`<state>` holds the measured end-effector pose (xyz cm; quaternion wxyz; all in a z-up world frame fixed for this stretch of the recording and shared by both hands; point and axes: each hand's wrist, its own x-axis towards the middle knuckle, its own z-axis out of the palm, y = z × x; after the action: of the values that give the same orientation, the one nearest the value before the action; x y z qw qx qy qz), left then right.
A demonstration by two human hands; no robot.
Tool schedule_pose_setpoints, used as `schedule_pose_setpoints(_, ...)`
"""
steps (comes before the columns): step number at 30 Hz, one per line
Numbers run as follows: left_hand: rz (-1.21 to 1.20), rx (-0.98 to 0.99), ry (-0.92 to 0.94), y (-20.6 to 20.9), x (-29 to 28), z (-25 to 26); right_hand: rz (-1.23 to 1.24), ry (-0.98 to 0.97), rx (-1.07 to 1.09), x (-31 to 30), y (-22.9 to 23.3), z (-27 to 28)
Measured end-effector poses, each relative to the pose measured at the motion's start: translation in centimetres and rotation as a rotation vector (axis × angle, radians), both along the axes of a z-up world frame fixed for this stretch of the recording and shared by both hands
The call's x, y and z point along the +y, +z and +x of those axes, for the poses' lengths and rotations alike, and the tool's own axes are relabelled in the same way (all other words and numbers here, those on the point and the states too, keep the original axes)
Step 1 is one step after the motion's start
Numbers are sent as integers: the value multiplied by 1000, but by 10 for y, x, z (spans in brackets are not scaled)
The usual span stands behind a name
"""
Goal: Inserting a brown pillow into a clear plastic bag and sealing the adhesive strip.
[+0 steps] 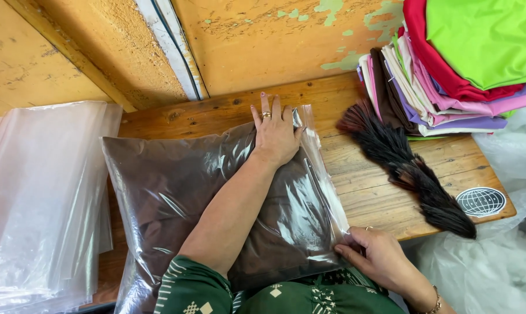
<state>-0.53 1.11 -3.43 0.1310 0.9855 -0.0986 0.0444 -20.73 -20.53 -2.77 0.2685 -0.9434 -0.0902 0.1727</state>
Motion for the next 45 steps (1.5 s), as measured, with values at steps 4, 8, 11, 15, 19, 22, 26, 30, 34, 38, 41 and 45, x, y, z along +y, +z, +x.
schedule_pose_setpoints(4,-31,-20,45,-4,1,7,21,-163,34,1,-1,0)
schedule_pose_setpoints(8,-30,-69,49,-11,0,10,-55,-169,84,7,13,4)
schedule_pose_setpoints(11,-29,-114,55,-14,-1,13,38,-253,-185,22,37,9)
schedule_pose_setpoints(15,-67,-169,70,-18,1,18,38,40,-499,62,62,13)
schedule_pose_setpoints(19,-147,-284,121,-23,8,27,-131,374,-484,97,31,35)
schedule_pose_setpoints(22,-132,-397,203,-45,13,45,-147,391,-451,102,12,46)
schedule_pose_setpoints(26,-124,-452,145,-35,1,24,-250,400,-510,90,-2,25)
schedule_pose_setpoints(30,-22,-288,90,-25,-5,19,-281,415,-518,89,-1,33)
schedule_pose_setpoints(34,-18,-298,165,-34,0,40,-214,378,-424,99,-4,56)
schedule_pose_setpoints(38,-10,-291,158,-37,-1,31,-212,384,-487,95,-9,44)
schedule_pose_setpoints(41,-38,-286,127,-35,-6,18,-258,411,-534,87,-8,27)
schedule_pose_setpoints(45,-84,-305,122,-42,-5,21,-248,425,-535,88,-10,32)
